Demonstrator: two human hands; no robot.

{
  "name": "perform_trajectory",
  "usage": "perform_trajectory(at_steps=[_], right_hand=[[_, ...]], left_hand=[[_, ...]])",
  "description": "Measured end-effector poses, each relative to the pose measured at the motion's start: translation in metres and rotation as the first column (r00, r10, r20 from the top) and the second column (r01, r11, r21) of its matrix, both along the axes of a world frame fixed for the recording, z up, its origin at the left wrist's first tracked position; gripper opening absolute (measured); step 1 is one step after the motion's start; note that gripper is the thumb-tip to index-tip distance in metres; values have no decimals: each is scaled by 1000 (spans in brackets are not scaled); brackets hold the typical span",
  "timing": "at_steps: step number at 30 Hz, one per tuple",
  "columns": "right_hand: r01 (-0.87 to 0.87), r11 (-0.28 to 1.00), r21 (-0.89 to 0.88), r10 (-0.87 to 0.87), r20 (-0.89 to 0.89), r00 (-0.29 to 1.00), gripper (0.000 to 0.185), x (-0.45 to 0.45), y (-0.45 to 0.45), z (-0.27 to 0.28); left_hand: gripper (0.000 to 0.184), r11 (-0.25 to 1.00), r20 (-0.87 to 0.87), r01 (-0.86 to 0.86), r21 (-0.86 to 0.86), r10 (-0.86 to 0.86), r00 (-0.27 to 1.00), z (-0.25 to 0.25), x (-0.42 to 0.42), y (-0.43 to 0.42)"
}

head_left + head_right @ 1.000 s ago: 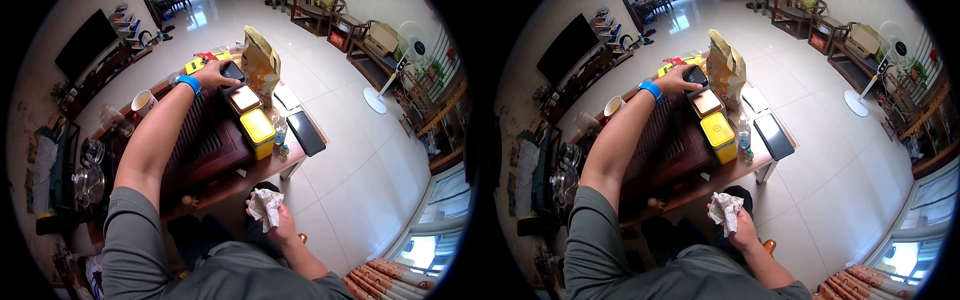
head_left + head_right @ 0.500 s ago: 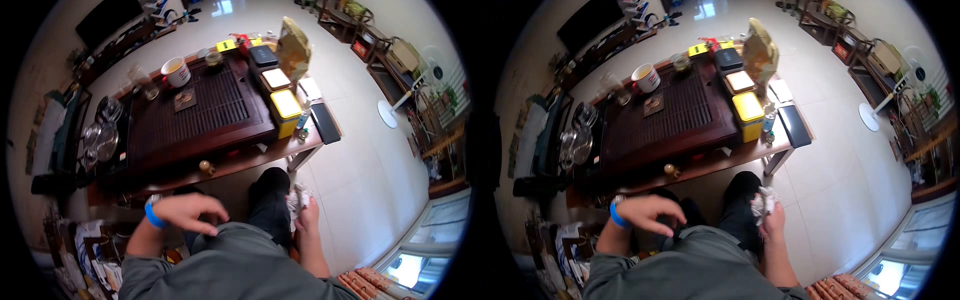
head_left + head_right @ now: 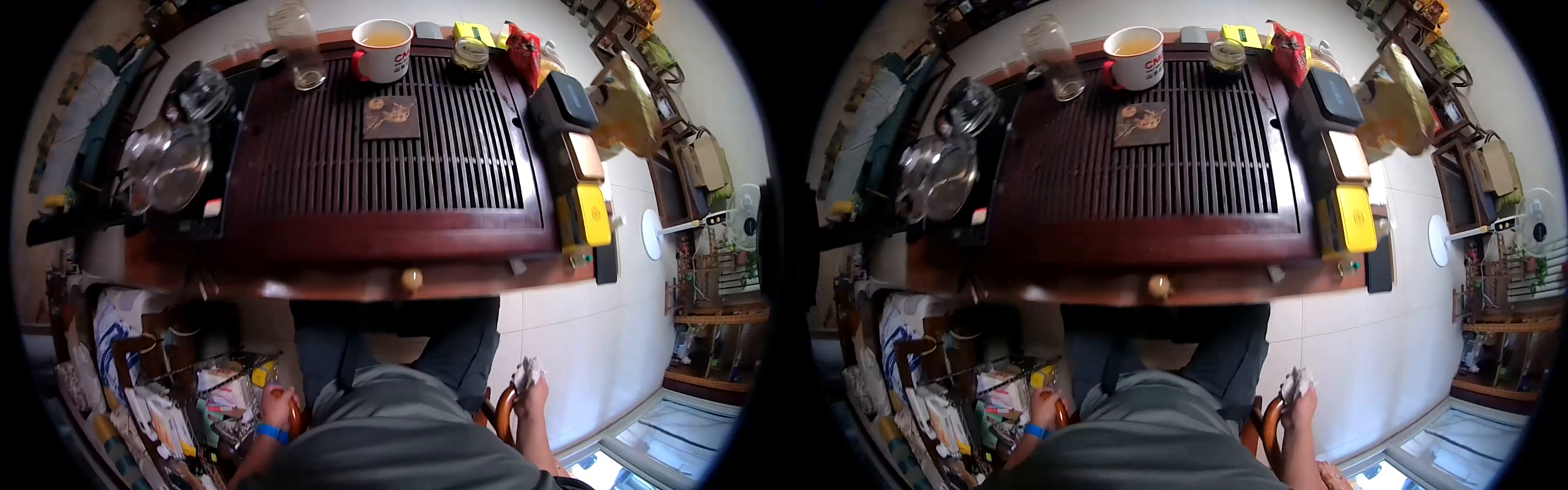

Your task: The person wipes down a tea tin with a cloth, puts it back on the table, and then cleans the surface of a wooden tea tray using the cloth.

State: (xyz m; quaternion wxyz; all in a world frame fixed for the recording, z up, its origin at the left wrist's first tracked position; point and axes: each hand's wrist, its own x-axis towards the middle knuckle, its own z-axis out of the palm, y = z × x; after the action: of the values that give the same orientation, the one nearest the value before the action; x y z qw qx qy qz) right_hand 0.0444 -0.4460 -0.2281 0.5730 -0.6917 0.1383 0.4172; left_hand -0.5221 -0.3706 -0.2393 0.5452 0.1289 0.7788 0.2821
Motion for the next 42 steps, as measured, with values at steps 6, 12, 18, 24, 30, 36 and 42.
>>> perform_trajectory(at_steps=[6, 12, 18, 24, 30, 36, 42], right_hand=[[-40, 997, -62, 36, -59, 998, 27, 6, 24, -2], [-81, 991, -108, 75, -59, 995, 25, 8, 80, 27], [-123, 991, 58, 117, 101, 988, 20, -3, 132, 9], [154, 902, 404, -287, 294, 911, 16, -38, 125, 14], [-362, 760, 540, -296, 783, 547, 39, -81, 156, 110], [-402, 913, 61, -181, 947, -267, 34, -72, 237, 185], [-463, 791, -400, 203, 885, -419, 46, -96, 268, 160]], left_hand=[[26, -39, -522, 906, -421, -807, -278, -148, -137, -78], [23, 351, -257, 922, -165, -918, 303, -100, -92, 36], [19, 997, -250, 46, -62, -60, 966, -29, 9, 150], [31, 961, -218, 167, 218, -119, 969, -69, -33, 117], [44, 256, -466, 548, 797, -316, 826, 82, 110, 138], [22, -287, -646, 585, 759, -211, 734, 194, 198, 201], [17, -291, -756, 718, 633, -29, 654, 212, 206, 271]])
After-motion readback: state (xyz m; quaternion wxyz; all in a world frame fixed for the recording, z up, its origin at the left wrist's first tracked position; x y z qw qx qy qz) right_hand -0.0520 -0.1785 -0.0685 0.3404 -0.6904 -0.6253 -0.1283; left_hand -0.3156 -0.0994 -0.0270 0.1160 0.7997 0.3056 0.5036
